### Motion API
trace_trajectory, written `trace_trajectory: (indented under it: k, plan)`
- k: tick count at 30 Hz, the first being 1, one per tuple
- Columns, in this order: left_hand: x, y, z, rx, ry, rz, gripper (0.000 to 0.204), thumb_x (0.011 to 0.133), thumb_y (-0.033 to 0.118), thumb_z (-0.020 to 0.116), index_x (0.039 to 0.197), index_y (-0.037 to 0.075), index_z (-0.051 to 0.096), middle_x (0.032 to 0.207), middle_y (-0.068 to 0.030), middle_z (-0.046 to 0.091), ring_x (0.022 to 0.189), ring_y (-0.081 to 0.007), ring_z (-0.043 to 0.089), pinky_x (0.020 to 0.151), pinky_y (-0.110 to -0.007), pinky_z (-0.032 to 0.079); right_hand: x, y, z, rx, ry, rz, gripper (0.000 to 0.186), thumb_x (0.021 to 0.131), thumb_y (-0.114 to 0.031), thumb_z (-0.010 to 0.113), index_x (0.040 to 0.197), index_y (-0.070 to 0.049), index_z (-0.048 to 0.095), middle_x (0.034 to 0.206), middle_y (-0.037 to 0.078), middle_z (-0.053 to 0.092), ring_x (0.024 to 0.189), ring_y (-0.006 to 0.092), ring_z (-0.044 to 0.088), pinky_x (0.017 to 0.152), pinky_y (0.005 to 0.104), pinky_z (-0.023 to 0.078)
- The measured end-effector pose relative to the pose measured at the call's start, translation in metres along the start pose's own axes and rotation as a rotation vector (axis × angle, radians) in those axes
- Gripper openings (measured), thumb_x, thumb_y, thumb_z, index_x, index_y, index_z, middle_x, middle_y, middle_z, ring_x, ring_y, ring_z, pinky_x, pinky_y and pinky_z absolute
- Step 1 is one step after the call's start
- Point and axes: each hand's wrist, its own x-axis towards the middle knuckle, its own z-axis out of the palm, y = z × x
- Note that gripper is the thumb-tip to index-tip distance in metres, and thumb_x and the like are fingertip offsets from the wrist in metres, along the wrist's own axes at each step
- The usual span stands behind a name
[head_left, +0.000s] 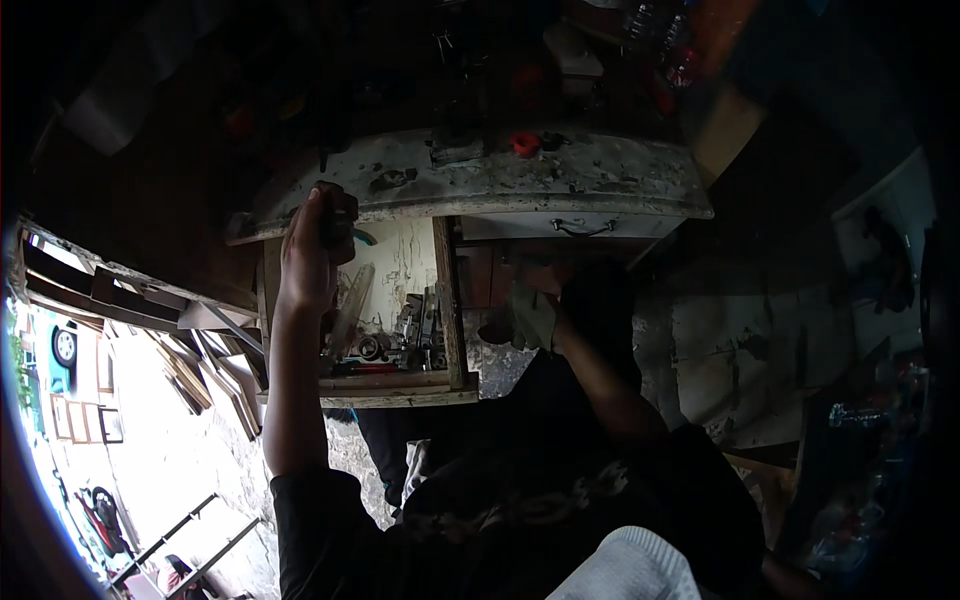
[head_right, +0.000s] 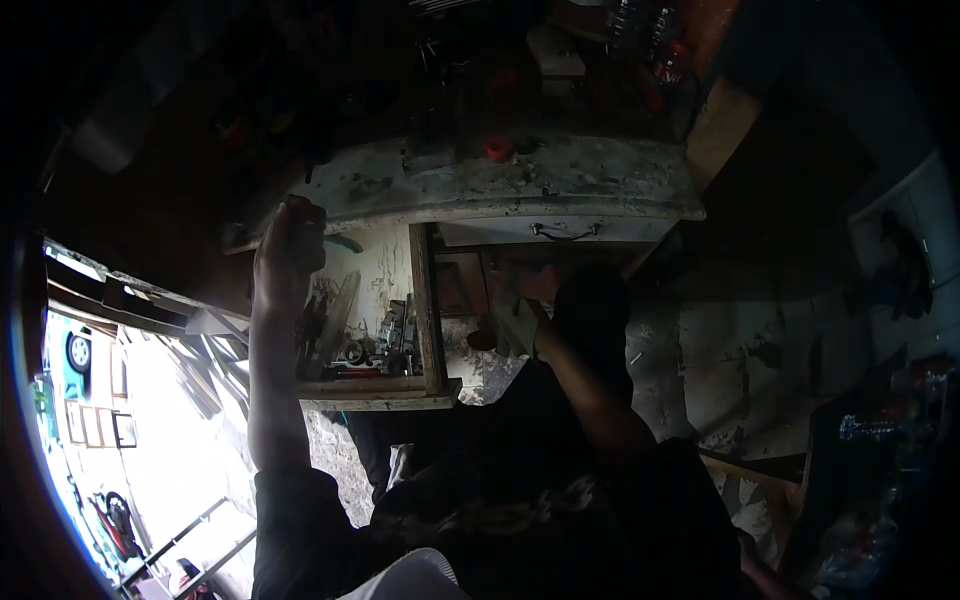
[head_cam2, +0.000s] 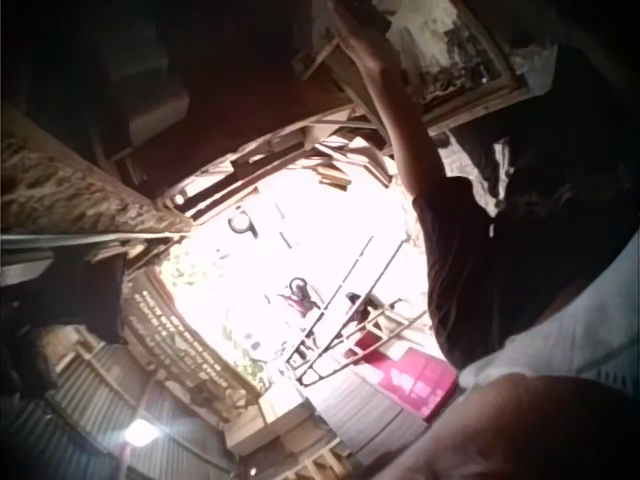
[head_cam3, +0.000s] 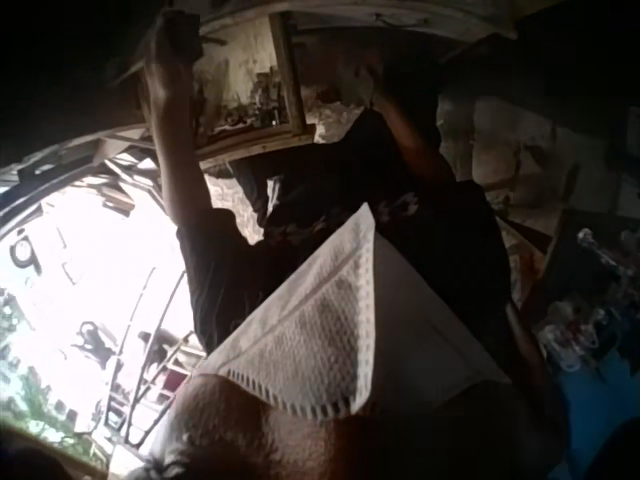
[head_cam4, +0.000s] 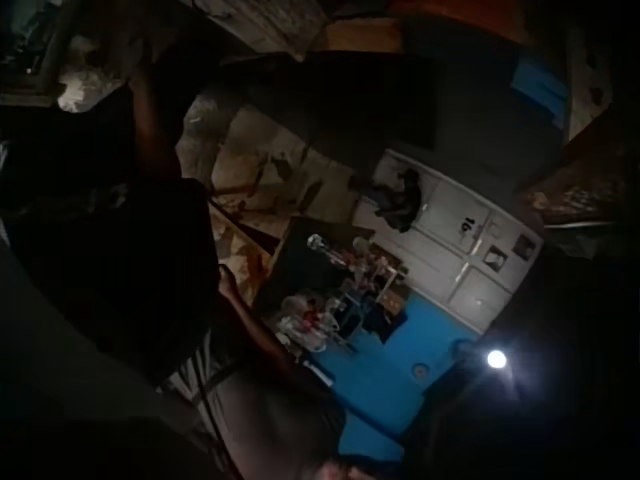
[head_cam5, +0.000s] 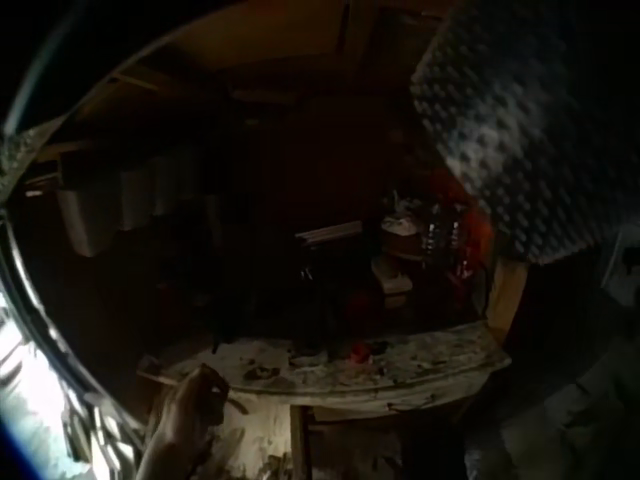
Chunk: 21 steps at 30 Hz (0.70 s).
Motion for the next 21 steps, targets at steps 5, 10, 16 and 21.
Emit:
trace_trajectory:
  k: [5,10,16,21]
  plan:
    - [0.017,0.005,0.024,0.323,0.014,0.037,0.034,0.109,0.039,0.039,0.107,0.012,0.061,0.083,0.0026,0.055,0.066,-0.0056,0.040,0.057,-0.023,0.034,0.000,0.007,0.003,0.023,0.016,-0.030,0.024,0.103,-0.026,0.055,0.107,-0.005,0.066,0.087,0.010,0.072,0.066,0.0180,0.067,0.055,0.0320,0.052]
    - [0.033,0.011,0.046,0.502,-0.108,-0.008,0.034,0.105,0.041,0.046,0.106,0.009,0.059,0.085,-0.0018,0.058,0.072,-0.0100,0.048,0.062,-0.027,0.040,0.024,0.042,-0.014,-0.016,-0.078,-0.122,0.022,0.102,-0.023,0.055,0.107,-0.006,0.067,0.090,0.009,0.072,0.070,0.0182,0.068,0.057,0.0330,0.053]
    - [0.055,-0.001,0.092,0.909,-0.359,0.412,0.026,0.092,0.022,0.068,0.103,0.002,0.054,0.084,-0.0152,0.060,0.075,-0.0258,0.059,0.067,-0.038,0.045,0.032,0.061,-0.026,0.059,-0.166,-0.028,0.034,0.104,-0.032,0.047,0.111,-0.004,0.066,0.094,0.011,0.071,0.076,0.0215,0.070,0.060,0.0346,0.056]
    - [0.075,-0.006,0.131,1.005,-0.581,0.610,0.033,0.087,0.019,0.076,0.111,0.002,0.061,0.092,-0.0181,0.066,0.084,-0.0327,0.065,0.077,-0.041,0.052,0.020,0.048,-0.019,0.106,-0.065,0.077,0.046,0.106,-0.037,0.035,0.112,-0.003,0.065,0.093,0.014,0.071,0.073,0.0264,0.072,0.052,0.0359,0.056]
